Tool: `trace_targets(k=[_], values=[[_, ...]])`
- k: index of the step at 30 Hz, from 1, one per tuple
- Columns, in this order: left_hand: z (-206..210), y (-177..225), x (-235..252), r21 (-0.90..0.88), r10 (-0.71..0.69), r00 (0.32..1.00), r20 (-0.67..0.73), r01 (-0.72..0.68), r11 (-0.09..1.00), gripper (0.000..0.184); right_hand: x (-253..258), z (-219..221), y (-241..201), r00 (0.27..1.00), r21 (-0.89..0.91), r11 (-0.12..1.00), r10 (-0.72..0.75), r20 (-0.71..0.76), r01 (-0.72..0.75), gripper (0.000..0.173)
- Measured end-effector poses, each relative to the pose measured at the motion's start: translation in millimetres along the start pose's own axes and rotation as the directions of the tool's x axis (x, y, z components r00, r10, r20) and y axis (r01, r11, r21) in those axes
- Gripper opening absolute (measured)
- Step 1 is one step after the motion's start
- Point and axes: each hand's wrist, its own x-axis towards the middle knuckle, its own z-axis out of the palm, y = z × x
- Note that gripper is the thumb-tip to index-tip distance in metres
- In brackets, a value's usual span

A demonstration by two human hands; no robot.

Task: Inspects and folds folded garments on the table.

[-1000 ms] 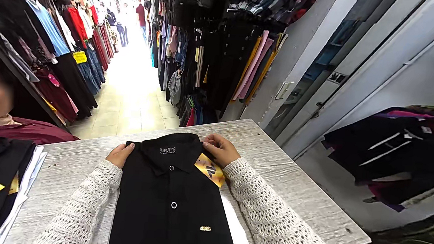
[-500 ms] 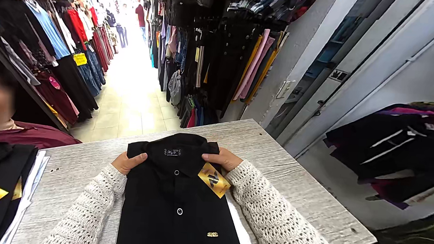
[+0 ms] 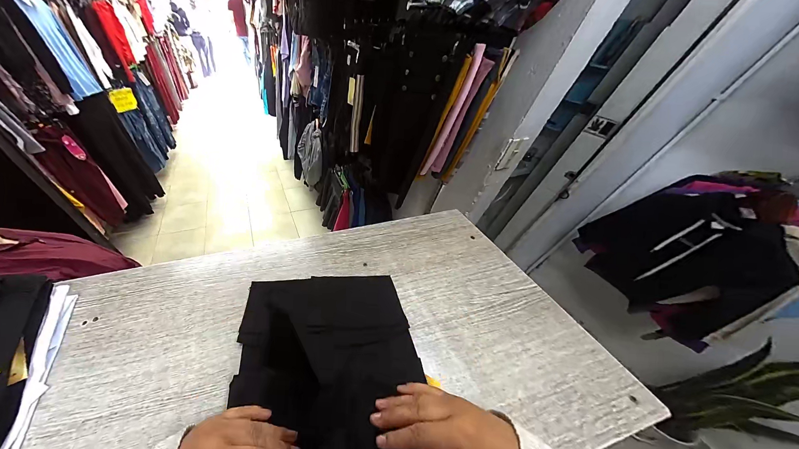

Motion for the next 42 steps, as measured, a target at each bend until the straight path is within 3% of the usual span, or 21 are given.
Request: trace_targets(k=[7,9,12,13,14,16,17,18,20,22,25,29,31,33,36,39,42], values=[[2,1,-4,0.031,0.025,1.0,-0.018,-0.025,0.999,0.015,-7,8,-1,0.999,0.02,0.999,0.034,0.006,-0.035,0.031],[-4,7,3,-0.044,-0.03,0.999,-0.042,0.029,0.999,0.016,-3,2,0,0.999,0.066,0.997,0.035,0.011,-0.036,0.031],[-26,2,14,-0.173,-0.229,0.972,-0.059,0.216,0.961,0.037,18,-19,-5,0.992,0.17,0.979,0.12,-0.035,-0.112,0.035],[-32,-3,18,-0.18,-0.358,0.927,-0.117,0.334,0.925,0.039,26,-27,-5,0.976,0.201,0.963,0.2,-0.087,-0.179,0.035],[-36,-8,26,-0.209,-0.519,0.831,-0.202,0.481,0.851,0.043,34,-33,-2,0.934,0.255,0.927,0.32,-0.158,-0.274,0.033],[-44,-25,50,-0.284,-0.836,0.454,-0.308,0.794,0.537,0.056,54,-40,15,0.744,0.416,0.777,0.605,-0.285,-0.472,0.024],[-48,-41,58,-0.362,-0.917,0.301,-0.26,0.85,0.382,0.059,65,-43,26,0.626,0.5,0.679,0.719,-0.302,-0.538,0.024],[-48,-58,60,-0.446,-0.959,0.199,-0.201,0.853,0.27,0.056,71,-44,39,0.526,0.562,0.583,0.802,-0.283,-0.587,0.027],[-43,-83,54,-0.564,-0.985,0.111,-0.135,0.808,0.169,0.049,73,-40,62,0.382,0.593,0.448,0.892,-0.243,-0.669,0.037],[-42,-89,44,-0.591,-0.982,0.117,-0.145,0.786,0.181,0.053,68,-37,69,0.308,0.564,0.387,0.922,-0.234,-0.73,0.044],[-44,-90,33,-0.504,-0.959,0.149,-0.24,0.826,0.254,0.059,59,-40,65,0.284,0.489,0.386,0.919,-0.272,-0.782,0.05],[-51,-96,26,-0.158,-0.938,0.172,-0.3,0.961,0.226,0.052,47,-43,74,0.366,0.154,0.459,0.835,-0.41,-0.875,0.042],[-50,-93,30,0.011,-0.928,0.229,-0.293,0.972,0.236,0.045,41,-46,76,0.426,0.0,0.467,0.809,-0.405,-0.885,0.031],[-48,-88,39,0.079,-0.932,0.226,-0.284,0.974,0.212,0.044,38,-45,71,0.485,-0.085,0.494,0.783,-0.39,-0.865,0.025],[-44,-90,43,0.054,-0.934,0.194,-0.299,0.981,0.186,0.038,35,-34,63,0.565,-0.121,0.572,0.714,-0.413,-0.811,0.024],[-40,-90,37,-0.011,-0.929,0.197,-0.313,0.977,0.211,0.039,27,-27,61,0.574,-0.115,0.594,0.681,-0.455,-0.796,0.023],[-37,-57,42,-0.16,-0.955,0.108,-0.274,0.975,0.157,0.049,9,-24,52,0.599,-0.11,0.626,0.657,-0.459,-0.772,0.033]])
